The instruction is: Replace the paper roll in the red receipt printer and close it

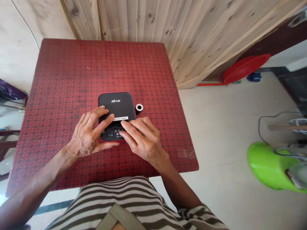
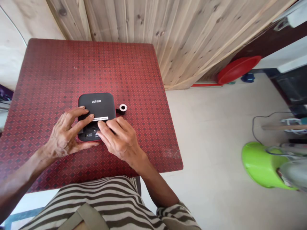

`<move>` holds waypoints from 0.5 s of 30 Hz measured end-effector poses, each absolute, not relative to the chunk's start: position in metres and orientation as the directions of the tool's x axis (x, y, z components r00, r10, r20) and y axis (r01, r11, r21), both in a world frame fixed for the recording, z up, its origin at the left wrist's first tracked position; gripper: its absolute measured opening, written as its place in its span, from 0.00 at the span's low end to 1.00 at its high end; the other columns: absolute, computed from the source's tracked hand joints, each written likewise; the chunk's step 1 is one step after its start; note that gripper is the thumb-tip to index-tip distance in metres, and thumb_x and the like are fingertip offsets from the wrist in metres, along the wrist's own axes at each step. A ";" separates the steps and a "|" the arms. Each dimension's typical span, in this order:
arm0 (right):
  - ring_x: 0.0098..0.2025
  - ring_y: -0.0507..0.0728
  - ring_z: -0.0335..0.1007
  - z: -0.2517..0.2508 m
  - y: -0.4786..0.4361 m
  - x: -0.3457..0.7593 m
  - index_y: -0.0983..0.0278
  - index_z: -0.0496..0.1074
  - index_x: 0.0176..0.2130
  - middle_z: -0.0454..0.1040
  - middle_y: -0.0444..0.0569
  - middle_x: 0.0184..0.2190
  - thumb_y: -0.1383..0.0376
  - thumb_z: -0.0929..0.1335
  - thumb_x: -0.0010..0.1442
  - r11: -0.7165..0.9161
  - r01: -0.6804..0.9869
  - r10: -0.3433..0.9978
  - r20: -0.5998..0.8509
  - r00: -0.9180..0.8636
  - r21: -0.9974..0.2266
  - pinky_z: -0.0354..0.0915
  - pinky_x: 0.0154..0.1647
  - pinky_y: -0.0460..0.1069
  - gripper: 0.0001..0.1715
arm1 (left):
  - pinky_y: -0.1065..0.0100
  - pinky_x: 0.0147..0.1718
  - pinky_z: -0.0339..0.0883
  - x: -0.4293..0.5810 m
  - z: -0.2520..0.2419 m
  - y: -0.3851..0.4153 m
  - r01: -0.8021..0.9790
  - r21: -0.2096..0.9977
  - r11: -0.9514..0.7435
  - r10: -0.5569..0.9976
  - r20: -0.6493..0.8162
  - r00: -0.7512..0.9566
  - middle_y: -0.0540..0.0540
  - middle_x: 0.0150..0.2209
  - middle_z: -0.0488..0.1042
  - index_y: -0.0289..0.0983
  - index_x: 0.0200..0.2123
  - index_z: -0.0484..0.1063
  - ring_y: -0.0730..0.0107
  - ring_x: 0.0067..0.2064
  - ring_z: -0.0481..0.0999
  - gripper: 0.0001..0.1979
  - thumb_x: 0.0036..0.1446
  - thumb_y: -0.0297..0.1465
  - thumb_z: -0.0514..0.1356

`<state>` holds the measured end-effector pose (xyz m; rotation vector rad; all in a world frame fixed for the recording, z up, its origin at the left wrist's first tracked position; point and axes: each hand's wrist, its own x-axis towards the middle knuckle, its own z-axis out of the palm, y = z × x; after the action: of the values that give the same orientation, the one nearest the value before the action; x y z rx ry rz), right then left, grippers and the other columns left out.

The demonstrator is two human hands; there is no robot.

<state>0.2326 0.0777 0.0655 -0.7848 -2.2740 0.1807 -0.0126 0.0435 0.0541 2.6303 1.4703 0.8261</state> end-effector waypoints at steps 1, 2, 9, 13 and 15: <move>0.39 0.58 0.73 0.065 0.076 0.236 0.62 0.73 0.56 0.81 0.51 0.39 0.68 0.70 0.70 0.796 0.485 0.596 0.608 -0.525 -0.361 0.71 0.44 0.55 0.15 | 0.41 0.60 0.73 -0.011 0.052 0.040 0.790 0.276 -0.548 0.800 0.449 0.398 0.33 0.63 0.70 0.45 0.71 0.60 0.38 0.66 0.71 0.44 0.57 0.52 0.70; 0.39 0.58 0.74 0.064 0.073 0.240 0.62 0.73 0.56 0.81 0.50 0.38 0.69 0.70 0.70 0.783 0.487 0.609 0.632 -0.478 -0.386 0.71 0.43 0.55 0.16 | 0.41 0.61 0.72 -0.010 0.050 0.036 0.798 0.284 -0.532 0.803 0.469 0.369 0.33 0.64 0.68 0.45 0.71 0.59 0.39 0.67 0.71 0.45 0.56 0.53 0.70; 0.34 0.56 0.73 0.034 0.046 0.262 0.61 0.75 0.46 0.80 0.48 0.35 0.74 0.67 0.70 0.612 0.523 0.776 0.577 -0.253 -0.593 0.68 0.38 0.53 0.10 | 0.54 0.52 0.79 -0.006 0.029 0.001 0.862 0.297 -0.410 0.777 0.609 0.160 0.38 0.59 0.73 0.46 0.66 0.65 0.54 0.56 0.78 0.35 0.58 0.37 0.73; 0.33 0.56 0.73 0.015 0.038 0.259 0.62 0.75 0.43 0.80 0.48 0.33 0.71 0.65 0.72 0.548 0.525 0.829 0.504 -0.240 -0.651 0.68 0.37 0.53 0.10 | 0.54 0.51 0.81 -0.009 0.019 0.000 0.867 0.301 -0.397 0.777 0.614 0.142 0.40 0.58 0.74 0.48 0.63 0.67 0.55 0.55 0.80 0.31 0.59 0.38 0.72; 0.32 0.56 0.71 0.008 0.037 0.255 0.61 0.74 0.37 0.77 0.47 0.29 0.68 0.64 0.73 0.515 0.528 0.852 0.474 -0.223 -0.676 0.66 0.35 0.52 0.12 | 0.53 0.50 0.81 -0.009 0.016 0.001 0.871 0.313 -0.378 0.776 0.620 0.114 0.40 0.57 0.74 0.49 0.63 0.67 0.55 0.54 0.80 0.31 0.59 0.40 0.72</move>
<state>0.2552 0.0374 0.0076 -1.1361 -1.8963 0.4747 -0.0086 0.0013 0.0159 2.4374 1.8149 1.2092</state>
